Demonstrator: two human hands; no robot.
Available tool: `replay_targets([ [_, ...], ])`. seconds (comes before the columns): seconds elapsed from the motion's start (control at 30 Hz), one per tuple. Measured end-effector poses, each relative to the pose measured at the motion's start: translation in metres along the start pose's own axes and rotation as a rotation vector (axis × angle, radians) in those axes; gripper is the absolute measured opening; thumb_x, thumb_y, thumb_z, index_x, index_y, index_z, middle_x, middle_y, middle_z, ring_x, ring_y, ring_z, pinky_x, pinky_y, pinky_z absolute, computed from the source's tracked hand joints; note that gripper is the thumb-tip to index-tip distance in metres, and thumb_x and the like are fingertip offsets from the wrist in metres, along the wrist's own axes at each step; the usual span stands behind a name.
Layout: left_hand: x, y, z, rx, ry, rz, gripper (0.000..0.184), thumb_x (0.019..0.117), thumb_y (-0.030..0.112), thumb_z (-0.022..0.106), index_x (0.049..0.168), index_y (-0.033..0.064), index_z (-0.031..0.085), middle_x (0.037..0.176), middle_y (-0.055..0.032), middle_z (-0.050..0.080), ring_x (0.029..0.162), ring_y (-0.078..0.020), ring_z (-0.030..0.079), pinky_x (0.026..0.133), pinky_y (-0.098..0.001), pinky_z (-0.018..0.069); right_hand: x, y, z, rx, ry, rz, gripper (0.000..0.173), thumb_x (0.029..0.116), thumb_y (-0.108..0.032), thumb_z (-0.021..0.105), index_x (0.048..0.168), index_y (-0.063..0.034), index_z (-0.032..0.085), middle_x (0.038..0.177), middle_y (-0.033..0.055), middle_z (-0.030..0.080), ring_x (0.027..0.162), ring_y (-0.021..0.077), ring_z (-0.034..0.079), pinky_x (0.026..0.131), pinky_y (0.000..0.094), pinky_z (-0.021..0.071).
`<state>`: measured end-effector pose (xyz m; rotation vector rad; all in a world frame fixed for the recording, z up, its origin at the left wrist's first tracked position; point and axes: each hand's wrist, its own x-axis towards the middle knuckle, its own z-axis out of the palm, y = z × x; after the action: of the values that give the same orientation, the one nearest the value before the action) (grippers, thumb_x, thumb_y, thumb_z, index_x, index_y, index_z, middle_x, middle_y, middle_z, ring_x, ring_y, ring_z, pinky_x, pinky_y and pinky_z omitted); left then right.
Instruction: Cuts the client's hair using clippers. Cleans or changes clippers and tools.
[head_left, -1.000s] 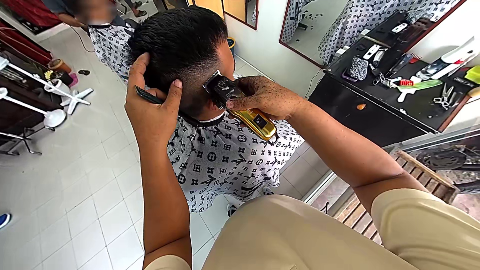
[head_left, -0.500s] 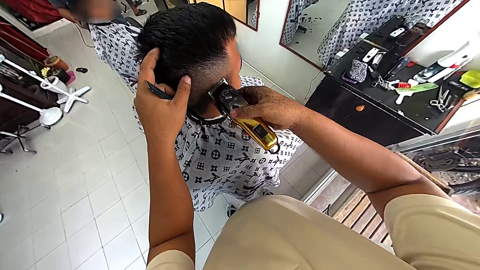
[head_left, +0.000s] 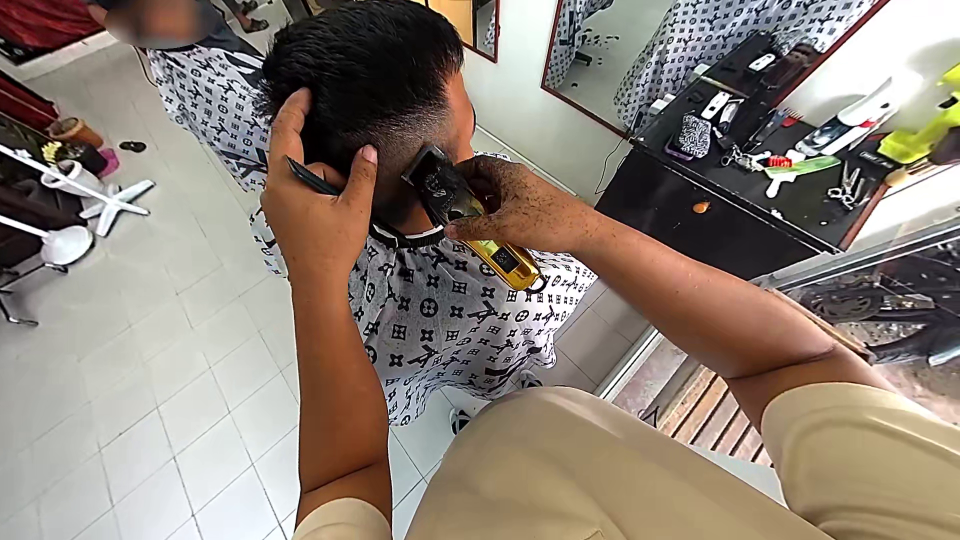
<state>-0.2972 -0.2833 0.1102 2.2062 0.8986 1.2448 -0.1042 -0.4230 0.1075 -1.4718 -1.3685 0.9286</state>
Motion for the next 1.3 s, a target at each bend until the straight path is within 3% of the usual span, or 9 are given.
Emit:
replay_targets([
  [0.1,0.001,-0.001,0.0,-0.004,0.002,0.008,0.068,0.0968,0.036,0.068,0.154,0.0111,0.041,0.117,-0.0024,0.067,0.056,0.0017,0.05,0.055,-0.0177,0.0456,0.001,0.001,0.0,0.05,-0.018,0.04,0.053,0.0875,-0.018,0.082,0.131,-0.0026,0.054,0.105,0.0074,0.071,0.087,0.0102,0.071,0.077,0.0253,0.0608],
  [0.2,0.001,-0.002,0.001,-0.009,0.007,0.019,0.069,0.0969,0.036,0.068,0.154,0.0102,0.041,0.122,-0.0038,0.066,0.057,0.0019,0.05,0.055,-0.0175,0.0454,0.0,-0.003,0.003,-0.02,0.009,0.006,0.061,0.0868,-0.021,0.083,0.135,-0.0034,0.051,0.112,0.0069,0.069,0.093,0.0087,0.07,0.081,0.0244,0.06],
  [0.37,0.001,-0.002,0.001,0.01,0.021,0.017,0.069,0.0958,0.037,0.069,0.154,0.0109,0.042,0.096,0.0009,0.068,0.053,0.0013,0.048,0.053,-0.0174,0.0446,0.002,-0.003,0.0,-0.022,-0.005,0.008,0.054,0.0876,-0.019,0.081,0.131,-0.0023,0.054,0.108,0.0069,0.07,0.088,0.0079,0.07,0.077,0.0228,0.0599],
  [0.5,0.0,-0.002,0.001,0.004,0.013,0.011,0.07,0.0963,0.037,0.068,0.155,0.011,0.041,0.094,0.0013,0.067,0.053,0.0007,0.048,0.053,-0.0181,0.0444,0.002,-0.005,0.003,-0.043,0.013,-0.03,0.06,0.0868,-0.019,0.082,0.135,-0.0021,0.051,0.113,0.0074,0.07,0.093,0.0082,0.071,0.081,0.0238,0.0606],
  [0.67,0.0,-0.003,0.0,0.022,0.017,0.007,0.071,0.0957,0.039,0.069,0.154,0.0103,0.041,0.077,0.0061,0.062,0.05,0.0009,0.046,0.053,-0.0184,0.0436,0.001,-0.007,0.009,-0.062,0.05,-0.043,0.059,0.0862,-0.02,0.083,0.133,-0.0023,0.052,0.112,0.0069,0.07,0.092,0.0082,0.071,0.081,0.0242,0.0605],
  [0.77,0.0,-0.003,-0.003,0.033,0.004,0.007,0.07,0.0955,0.04,0.069,0.154,0.0117,0.043,0.085,0.0034,0.066,0.052,-0.0001,0.048,0.054,-0.0194,0.0451,-0.003,0.0,0.025,-0.134,0.047,-0.069,0.066,0.0836,-0.022,0.085,0.137,-0.0027,0.052,0.113,0.0085,0.069,0.095,0.0111,0.069,0.086,0.0296,0.0595],
  [0.87,0.002,-0.009,-0.012,0.043,-0.046,0.041,0.067,0.0966,0.038,0.068,0.154,0.0123,0.044,0.114,-0.0037,0.07,0.056,-0.0011,0.051,0.055,-0.0207,0.0459,-0.011,0.012,0.036,-0.126,0.0,0.021,0.062,0.0842,-0.024,0.084,0.135,-0.0047,0.054,0.109,0.0069,0.07,0.09,0.0103,0.07,0.081,0.0285,0.06],
  [1.0,0.005,-0.017,-0.021,0.077,-0.09,0.074,0.069,0.0955,0.04,0.068,0.154,0.0134,0.045,0.078,0.0021,0.065,0.053,-0.0039,0.049,0.056,-0.0238,0.0456,-0.013,0.01,0.045,-0.127,0.111,0.037,0.065,0.084,-0.026,0.084,0.136,-0.0041,0.052,0.111,0.0074,0.069,0.091,0.0104,0.069,0.082,0.0283,0.0596],
  [1.3,0.011,-0.025,-0.025,0.107,-0.139,0.145,0.069,0.0969,0.041,0.065,0.156,0.0133,0.043,0.073,0.0018,0.063,0.053,-0.0064,0.049,0.057,-0.0264,0.0457,-0.005,-0.002,0.06,-0.144,0.216,0.086,0.065,0.0842,-0.026,0.085,0.136,-0.0043,0.052,0.112,0.0073,0.069,0.091,0.0101,0.07,0.082,0.0279,0.0596],
])
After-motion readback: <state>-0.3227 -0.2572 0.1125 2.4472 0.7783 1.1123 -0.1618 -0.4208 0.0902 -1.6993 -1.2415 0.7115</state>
